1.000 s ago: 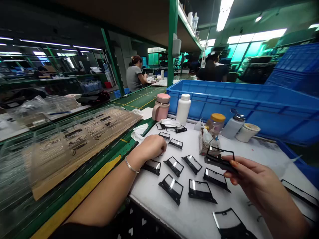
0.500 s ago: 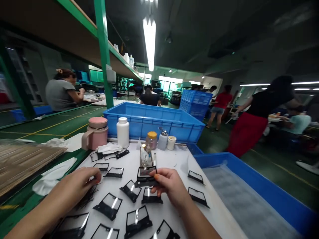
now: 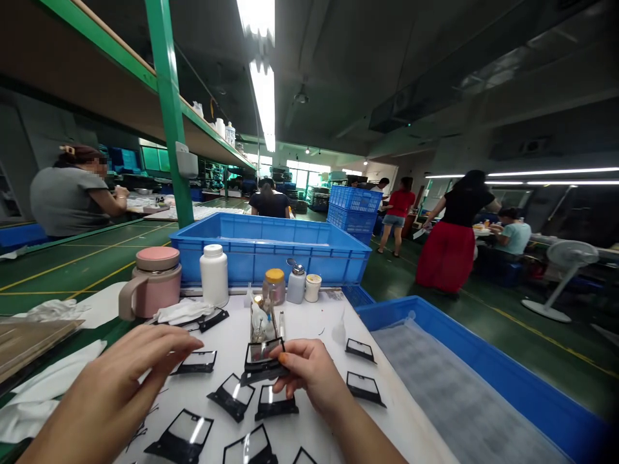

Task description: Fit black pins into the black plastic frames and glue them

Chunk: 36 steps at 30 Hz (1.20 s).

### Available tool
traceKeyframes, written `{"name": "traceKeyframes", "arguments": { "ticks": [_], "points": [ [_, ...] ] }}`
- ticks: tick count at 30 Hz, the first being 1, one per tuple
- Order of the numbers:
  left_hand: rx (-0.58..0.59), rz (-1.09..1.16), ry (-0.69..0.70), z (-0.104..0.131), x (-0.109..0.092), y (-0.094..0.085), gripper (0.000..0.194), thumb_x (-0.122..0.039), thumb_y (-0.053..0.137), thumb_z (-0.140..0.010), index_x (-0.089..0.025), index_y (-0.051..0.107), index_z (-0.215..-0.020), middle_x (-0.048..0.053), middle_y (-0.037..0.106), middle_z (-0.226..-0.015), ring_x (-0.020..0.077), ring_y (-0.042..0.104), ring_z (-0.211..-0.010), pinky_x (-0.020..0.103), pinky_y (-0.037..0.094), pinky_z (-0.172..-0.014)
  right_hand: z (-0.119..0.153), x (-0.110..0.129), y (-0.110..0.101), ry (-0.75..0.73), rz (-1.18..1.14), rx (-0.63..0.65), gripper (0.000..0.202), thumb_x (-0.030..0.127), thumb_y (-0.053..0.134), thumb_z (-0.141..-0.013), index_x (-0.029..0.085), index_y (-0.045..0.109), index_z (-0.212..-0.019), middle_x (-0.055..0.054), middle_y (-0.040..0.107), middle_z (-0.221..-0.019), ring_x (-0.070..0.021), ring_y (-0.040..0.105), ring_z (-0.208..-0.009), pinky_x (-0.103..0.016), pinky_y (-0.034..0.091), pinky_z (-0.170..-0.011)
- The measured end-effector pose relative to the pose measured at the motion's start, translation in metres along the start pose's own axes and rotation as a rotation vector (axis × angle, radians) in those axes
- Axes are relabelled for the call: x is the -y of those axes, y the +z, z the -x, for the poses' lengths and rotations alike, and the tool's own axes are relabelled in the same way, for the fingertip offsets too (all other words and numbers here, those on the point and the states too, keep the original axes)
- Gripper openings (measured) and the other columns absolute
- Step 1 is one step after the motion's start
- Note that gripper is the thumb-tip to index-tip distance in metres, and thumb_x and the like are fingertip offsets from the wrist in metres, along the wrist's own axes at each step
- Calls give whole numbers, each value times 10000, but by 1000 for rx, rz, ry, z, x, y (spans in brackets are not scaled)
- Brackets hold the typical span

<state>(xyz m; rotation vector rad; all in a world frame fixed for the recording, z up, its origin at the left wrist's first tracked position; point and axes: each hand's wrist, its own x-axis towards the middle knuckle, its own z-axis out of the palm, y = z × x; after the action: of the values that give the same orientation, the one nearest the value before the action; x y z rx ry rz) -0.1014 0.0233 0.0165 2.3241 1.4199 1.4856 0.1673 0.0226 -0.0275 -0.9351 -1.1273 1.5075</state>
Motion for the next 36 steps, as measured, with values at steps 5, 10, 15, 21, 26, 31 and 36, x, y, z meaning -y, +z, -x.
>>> {"name": "traceKeyframes", "arguments": {
  "ticks": [5, 10, 15, 21, 26, 31, 36],
  "points": [
    [114, 99, -94, 11, 1, 19, 272, -510, 607, -801, -310, 728, -941, 11, 723, -975, 219, 685, -894, 244, 564, -769, -2, -1, -5, -21, 9, -25, 393, 420, 759, -686, 82, 713, -880, -108, 709, -749, -164, 682, -534, -165, 417, -398],
    [289, 354, -278, 20, 12, 38, 324, -534, 651, -743, -242, 740, -850, 44, 720, -869, 196, 677, -664, 228, 574, -575, -3, 1, -6, -20, 23, -30, 382, 415, 756, -693, 84, 719, -882, -103, 705, -741, -163, 681, -538, -163, 410, -398],
    [344, 418, -430, 20, 8, 41, 370, -568, 685, -689, -220, 715, -812, 38, 694, -836, 198, 657, -652, 260, 563, -611, -1, 2, -3, -32, 39, -33, 388, 421, 767, -684, 85, 719, -873, -95, 701, -746, -159, 670, -526, -177, 415, -401],
    [391, 425, -483, 16, 3, 36, 342, -553, 647, -749, -216, 680, -801, 62, 705, -966, 269, 648, -923, 337, 525, -817, 3, 3, 0, -92, 64, -47, 393, 434, 760, -698, 96, 709, -892, -82, 697, -763, -160, 679, -548, -183, 435, -422],
    [517, 642, -518, 11, -11, 33, 287, -478, 650, -766, -197, 636, -706, 85, 625, -1264, 305, 563, -1171, 369, 484, -925, 8, 7, 14, -107, 95, -44, 405, 452, 758, -696, 99, 701, -885, -93, 710, -815, -158, 684, -565, -183, 439, -429],
    [537, 767, -570, 13, -19, 35, 255, -426, 690, -722, -172, 663, -733, 85, 702, -994, 241, 644, -861, 301, 516, -736, 14, 13, 34, -76, 151, -31, 405, 444, 763, -685, 87, 706, -868, -70, 691, -689, -175, 681, -565, -198, 448, -440],
    [459, 833, -585, 12, -19, 35, 298, -432, 720, -682, -144, 708, -759, 101, 699, -981, 225, 631, -822, 285, 514, -688, 12, 14, 52, -53, 174, -4, 427, 468, 764, -676, 86, 699, -854, -71, 688, -690, -190, 689, -604, -210, 454, -457]
  ]
}}
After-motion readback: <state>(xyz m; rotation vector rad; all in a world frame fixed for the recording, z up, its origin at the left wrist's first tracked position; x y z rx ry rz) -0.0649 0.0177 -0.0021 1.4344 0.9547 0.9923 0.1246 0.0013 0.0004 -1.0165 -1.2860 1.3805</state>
